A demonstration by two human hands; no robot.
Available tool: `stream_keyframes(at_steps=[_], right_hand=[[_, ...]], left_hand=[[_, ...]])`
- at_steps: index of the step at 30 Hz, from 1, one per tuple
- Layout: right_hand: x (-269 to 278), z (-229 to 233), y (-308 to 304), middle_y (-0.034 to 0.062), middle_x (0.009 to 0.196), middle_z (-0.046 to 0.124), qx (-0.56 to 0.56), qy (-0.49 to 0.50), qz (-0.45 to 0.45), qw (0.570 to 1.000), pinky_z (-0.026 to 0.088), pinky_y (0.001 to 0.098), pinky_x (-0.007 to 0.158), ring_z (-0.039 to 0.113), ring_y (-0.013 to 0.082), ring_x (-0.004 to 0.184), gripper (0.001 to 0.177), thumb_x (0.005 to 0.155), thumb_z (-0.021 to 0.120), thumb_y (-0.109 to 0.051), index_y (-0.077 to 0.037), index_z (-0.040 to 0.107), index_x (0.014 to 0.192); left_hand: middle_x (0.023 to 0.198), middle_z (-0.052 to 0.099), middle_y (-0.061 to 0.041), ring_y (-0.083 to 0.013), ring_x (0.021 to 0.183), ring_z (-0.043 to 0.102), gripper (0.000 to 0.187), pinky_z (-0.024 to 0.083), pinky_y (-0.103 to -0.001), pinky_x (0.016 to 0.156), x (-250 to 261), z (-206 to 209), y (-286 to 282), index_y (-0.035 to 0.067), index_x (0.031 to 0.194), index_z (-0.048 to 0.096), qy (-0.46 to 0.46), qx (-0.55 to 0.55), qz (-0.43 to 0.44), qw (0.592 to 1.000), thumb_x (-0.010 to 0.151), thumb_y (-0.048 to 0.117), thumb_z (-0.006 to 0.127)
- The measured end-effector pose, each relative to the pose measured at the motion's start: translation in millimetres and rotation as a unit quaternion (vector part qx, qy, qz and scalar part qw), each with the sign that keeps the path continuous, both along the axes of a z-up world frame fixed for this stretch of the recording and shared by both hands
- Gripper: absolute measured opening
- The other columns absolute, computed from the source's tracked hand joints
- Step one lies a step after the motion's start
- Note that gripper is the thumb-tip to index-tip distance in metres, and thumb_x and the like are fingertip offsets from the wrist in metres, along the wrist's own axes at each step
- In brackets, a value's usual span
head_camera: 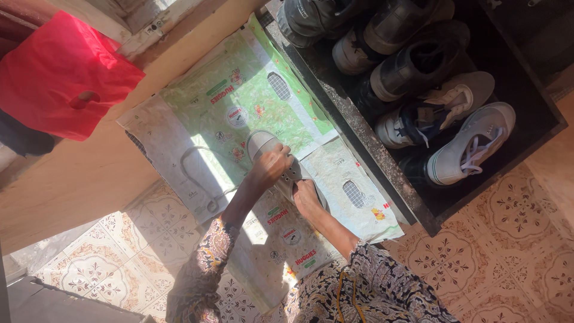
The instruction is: The person unlaces a black shoe and then a white shoe, removing the laces completely. They then re-lace both shoes by threading the laces through the eyelets and tying them. The shoes are placed on a patterned mat on the floor.
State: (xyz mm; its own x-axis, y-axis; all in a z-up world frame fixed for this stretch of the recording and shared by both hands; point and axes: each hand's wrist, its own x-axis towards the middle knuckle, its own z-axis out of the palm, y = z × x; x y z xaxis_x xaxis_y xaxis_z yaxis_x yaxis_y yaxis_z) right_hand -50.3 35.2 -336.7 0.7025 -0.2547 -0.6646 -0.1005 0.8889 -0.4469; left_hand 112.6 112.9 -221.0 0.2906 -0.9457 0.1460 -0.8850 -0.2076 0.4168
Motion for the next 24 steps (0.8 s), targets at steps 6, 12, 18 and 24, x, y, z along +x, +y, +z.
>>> stream_keyframes(at_steps=[6,12,18,24], right_hand=[[5.2,-7.1,-5.3,0.0137,0.134,0.063,-0.022,0.021,0.031,0.999,0.053,0.0330,0.104,0.065,0.0194,0.119,0.039,0.097,0.040,0.005,0.005,0.053,0.134],[22.1,-8.6,-7.0,0.0123,0.132,0.062,-0.075,-0.011,0.106,0.991,0.052,0.0323,0.101,0.063,0.0180,0.117,0.035,0.107,0.035,-0.008,0.002,0.053,0.136],[-8.9,70.4,-41.1,0.0146,0.102,0.063,-0.365,0.042,0.369,0.854,0.050,0.0331,0.083,0.057,0.0198,0.093,0.025,0.109,0.049,-0.016,0.005,0.063,0.114],[-100.3,191.7,-124.9,0.0103,0.102,0.071,-0.386,0.028,0.353,0.852,0.058,0.0322,0.087,0.069,0.0170,0.101,0.024,0.104,0.046,-0.016,0.000,0.064,0.105]], left_hand=[[0.094,0.068,-0.015,-0.0328,0.093,0.064,0.036,0.052,-0.042,0.080,1.9,-23.9,-1.9,0.003,0.119,0.065,0.026,0.036,0.023,0.999,0.084,0.002,0.056],[0.095,0.069,-0.015,-0.0362,0.092,0.063,0.033,0.050,-0.045,0.084,14.8,-37.6,6.9,0.003,0.122,0.063,0.135,-0.098,0.013,0.986,0.090,-0.001,0.056],[0.087,0.067,-0.018,-0.0357,0.088,0.067,0.011,0.052,-0.045,0.077,26.1,-33.4,-0.6,0.003,0.098,0.063,0.199,0.007,0.068,0.978,0.094,0.006,0.053],[0.083,0.068,-0.013,-0.0287,0.082,0.073,0.018,0.059,-0.038,0.072,13.8,4.3,-1.1,0.003,0.084,0.057,0.394,-0.035,0.123,0.910,0.099,0.008,0.048]])
